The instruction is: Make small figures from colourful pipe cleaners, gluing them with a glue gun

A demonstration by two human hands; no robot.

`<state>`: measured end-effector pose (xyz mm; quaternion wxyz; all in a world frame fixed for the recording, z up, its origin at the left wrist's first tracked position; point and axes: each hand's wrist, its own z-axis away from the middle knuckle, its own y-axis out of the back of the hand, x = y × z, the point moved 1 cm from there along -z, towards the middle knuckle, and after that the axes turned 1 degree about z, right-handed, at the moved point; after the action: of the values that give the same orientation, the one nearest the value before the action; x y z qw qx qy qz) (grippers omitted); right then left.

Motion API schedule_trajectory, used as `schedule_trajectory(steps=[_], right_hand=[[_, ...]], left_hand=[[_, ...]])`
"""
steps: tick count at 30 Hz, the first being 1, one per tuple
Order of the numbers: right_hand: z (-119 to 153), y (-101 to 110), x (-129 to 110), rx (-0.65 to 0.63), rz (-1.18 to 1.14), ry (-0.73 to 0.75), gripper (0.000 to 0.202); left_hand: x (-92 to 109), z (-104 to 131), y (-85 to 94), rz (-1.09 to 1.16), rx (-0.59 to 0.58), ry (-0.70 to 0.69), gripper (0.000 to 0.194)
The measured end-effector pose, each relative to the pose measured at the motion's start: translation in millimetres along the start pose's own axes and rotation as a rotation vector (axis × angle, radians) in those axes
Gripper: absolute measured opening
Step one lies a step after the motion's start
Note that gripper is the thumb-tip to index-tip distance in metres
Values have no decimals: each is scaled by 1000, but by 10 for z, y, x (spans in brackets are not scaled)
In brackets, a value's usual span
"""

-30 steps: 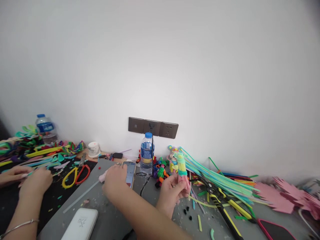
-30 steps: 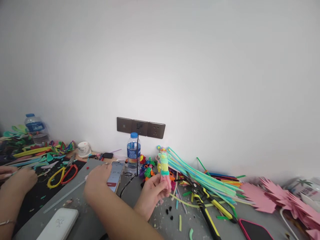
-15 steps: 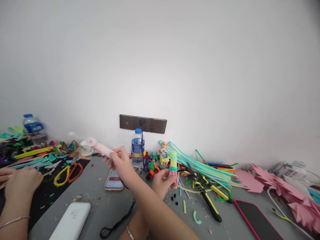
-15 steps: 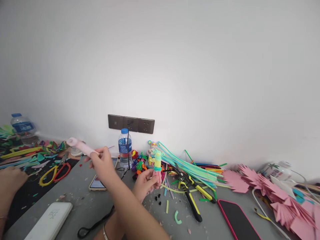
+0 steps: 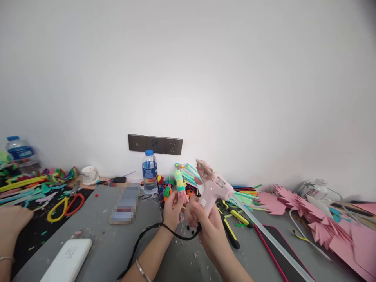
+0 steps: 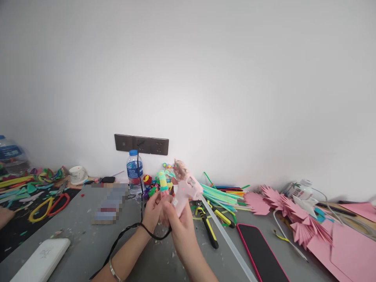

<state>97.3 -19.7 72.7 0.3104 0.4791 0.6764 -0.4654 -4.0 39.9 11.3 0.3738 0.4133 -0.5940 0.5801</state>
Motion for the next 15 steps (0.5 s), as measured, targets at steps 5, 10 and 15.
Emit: schedule_trajectory(steps=[5,10,15], right_hand=[[181,447,373,58,-18,-106,37],[318,668,797,70,67,-166,48],[358,700,816,121,30,-244,53]], left_hand=[[-125,-64,-131,-8,52,-51,51],[-169,-68,-142,-60,97,-85,51],[-176,17,-197,-157,29,-71,45]])
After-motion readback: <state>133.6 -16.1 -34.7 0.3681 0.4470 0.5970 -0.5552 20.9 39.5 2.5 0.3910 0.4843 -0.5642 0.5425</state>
